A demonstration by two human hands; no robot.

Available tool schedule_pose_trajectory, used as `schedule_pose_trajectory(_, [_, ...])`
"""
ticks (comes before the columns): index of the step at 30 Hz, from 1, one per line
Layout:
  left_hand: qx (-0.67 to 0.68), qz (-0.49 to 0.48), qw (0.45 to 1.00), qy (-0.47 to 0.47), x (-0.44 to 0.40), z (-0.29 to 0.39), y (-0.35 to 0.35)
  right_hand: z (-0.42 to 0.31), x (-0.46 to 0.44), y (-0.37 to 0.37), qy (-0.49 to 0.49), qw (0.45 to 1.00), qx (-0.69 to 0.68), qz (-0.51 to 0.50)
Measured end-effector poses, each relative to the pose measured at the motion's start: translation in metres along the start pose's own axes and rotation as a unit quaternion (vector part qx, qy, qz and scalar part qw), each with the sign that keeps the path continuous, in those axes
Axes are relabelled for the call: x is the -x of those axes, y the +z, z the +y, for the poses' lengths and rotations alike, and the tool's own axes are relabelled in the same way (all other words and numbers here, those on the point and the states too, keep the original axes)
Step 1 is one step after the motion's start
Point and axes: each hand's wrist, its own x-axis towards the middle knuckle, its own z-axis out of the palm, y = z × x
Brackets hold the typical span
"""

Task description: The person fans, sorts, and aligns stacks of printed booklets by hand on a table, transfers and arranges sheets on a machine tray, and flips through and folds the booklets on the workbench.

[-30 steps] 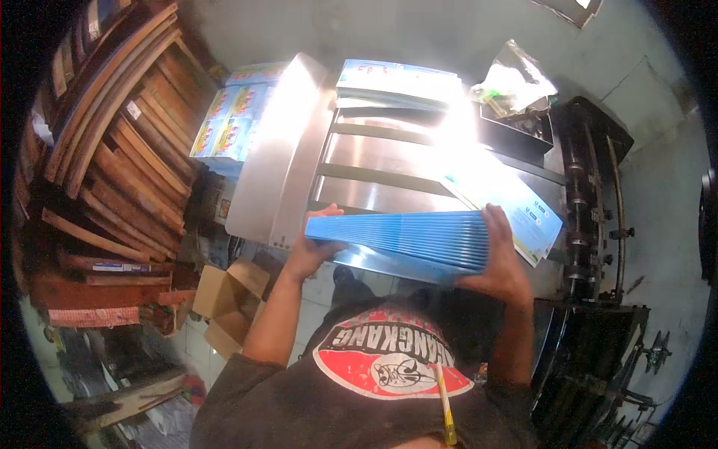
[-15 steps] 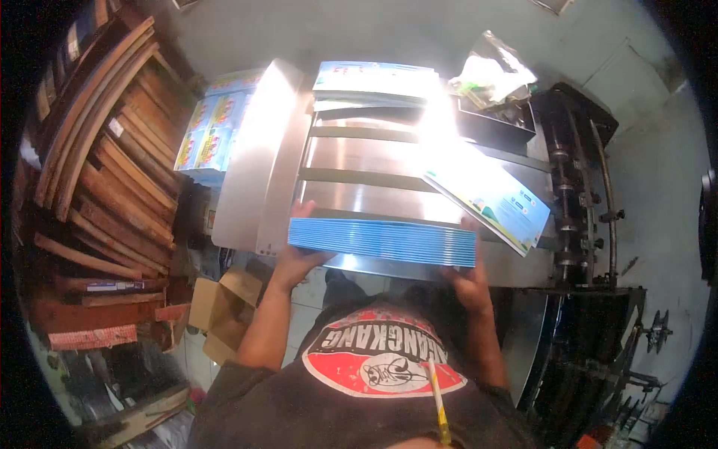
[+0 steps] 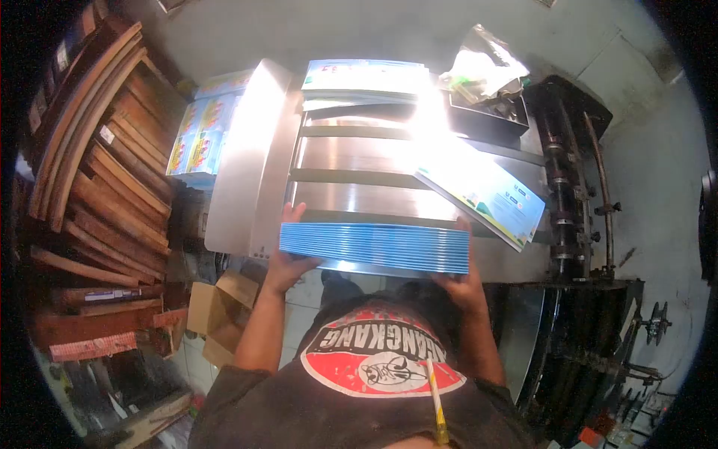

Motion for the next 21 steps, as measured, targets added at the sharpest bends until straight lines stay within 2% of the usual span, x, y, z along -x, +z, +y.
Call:
schedule_pose_trajectory(1, [-0.032,-0.009,0.999,0.019,0.0,-0.004,-0.002,-0.002,0.001,0.002,0.018,0.999,-0.035,0.01])
schedule_pose_trajectory(8, [-0.067,-0.002,0.998,0.005,0.001,-0.005,0.001,0.004,0.002,-0.001,0.012,0.999,-0.045,0.013])
schedule_pose_trajectory(11, [0.042,0.017,0.998,-0.034,0.001,-0.006,0.004,-0.004,0.003,-0.002,0.01,1.0,-0.004,0.012])
schedule_pose_trajectory(13, [-0.077,0.005,0.997,0.01,0.002,-0.003,-0.002,-0.003,0.002,-0.001,0.016,0.997,-0.071,0.007])
schedule_pose_trajectory(17, [-0.077,0.012,0.997,0.001,0.004,0.0,-0.003,0.01,0.0,-0.006,-0.01,0.985,-0.171,-0.003])
schedule_pose_trajectory(20, [-0.153,0.001,0.987,0.047,0.001,0.002,-0.007,-0.015,-0.005,0.003,0.066,0.976,-0.199,0.066])
schedule_pose_trajectory(21, [-0.158,-0.007,0.986,0.061,0.001,0.002,-0.008,-0.008,-0.009,-0.004,-0.001,0.98,-0.192,0.053])
